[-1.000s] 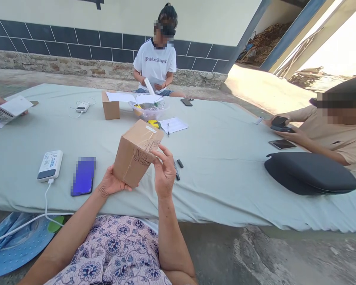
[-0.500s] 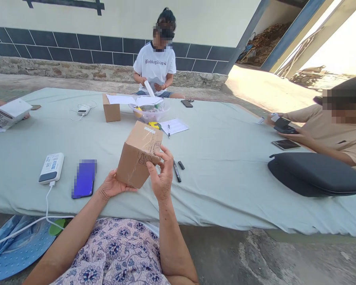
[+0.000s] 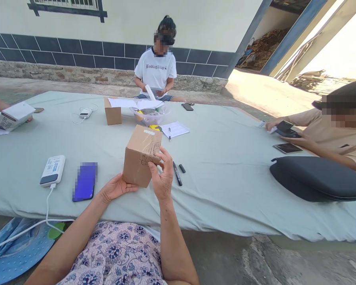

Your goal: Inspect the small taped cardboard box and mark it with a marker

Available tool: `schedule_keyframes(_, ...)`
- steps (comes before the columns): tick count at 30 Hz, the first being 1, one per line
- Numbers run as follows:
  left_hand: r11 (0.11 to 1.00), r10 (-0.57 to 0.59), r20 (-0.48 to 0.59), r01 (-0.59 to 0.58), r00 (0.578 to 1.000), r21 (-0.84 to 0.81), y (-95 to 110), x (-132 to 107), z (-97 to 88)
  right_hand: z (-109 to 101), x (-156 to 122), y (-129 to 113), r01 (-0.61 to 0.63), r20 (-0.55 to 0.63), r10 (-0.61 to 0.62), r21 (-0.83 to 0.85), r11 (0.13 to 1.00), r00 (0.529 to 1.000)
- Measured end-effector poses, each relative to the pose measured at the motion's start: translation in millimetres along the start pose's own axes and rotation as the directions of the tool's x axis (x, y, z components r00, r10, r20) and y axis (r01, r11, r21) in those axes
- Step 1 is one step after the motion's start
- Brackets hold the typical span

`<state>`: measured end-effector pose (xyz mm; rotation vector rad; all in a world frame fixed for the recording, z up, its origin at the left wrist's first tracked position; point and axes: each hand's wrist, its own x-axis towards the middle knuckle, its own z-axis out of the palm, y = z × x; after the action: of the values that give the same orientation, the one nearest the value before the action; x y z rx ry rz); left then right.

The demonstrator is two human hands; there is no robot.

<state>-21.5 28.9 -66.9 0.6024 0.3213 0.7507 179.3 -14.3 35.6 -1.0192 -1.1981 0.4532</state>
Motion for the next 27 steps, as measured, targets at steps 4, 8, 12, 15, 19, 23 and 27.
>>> schedule_keyframes(4, 0.999, -0.008, -0.131, 0.015, 0.991, 0.052, 1, 0, 7.4, 3, 3, 13, 0.004, 0.001, -0.004, -0.019, 1.0, 1.0)
schedule_keyframes(8, 0.987, 0.024, -0.278, 0.021, 0.96, 0.156, 3, -2, 22.3, 7, 5, 25, 0.057, 0.01, -0.056, -0.029, 0.998, 0.998)
schedule_keyframes(12, 0.879, 0.081, -0.484, 0.167, 0.872, 0.448, 1, -5, 37.3, 6, 7, 38, 0.02, 0.028, -0.02, -0.008, 1.0, 0.999)
schedule_keyframes(15, 0.692, 0.274, -0.562, 0.245, 0.781, 0.679, 0, -10, 46.2, 7, 7, 46, 0.029, 0.029, -0.029, -0.006, 1.0, 0.999)
schedule_keyframes(19, 0.34, 0.758, -0.36, 0.142, 0.544, 0.93, 13, -18, 65.3, 12, 5, 49, 0.068, 0.007, -0.068, -0.005, 0.998, 0.998)
schedule_keyframes(23, -0.098, 0.904, 0.076, 0.033, 0.42, 0.995, 35, -9, 93.8, 14, 5, 48, 0.073, -0.014, -0.073, -0.016, 0.997, 0.997)
schedule_keyframes(27, -0.422, 0.827, 0.365, 0.042, 0.427, 0.906, 41, 18, 115.4, 15, 3, 51, 0.075, -0.03, -0.076, -0.009, 0.997, 0.997)
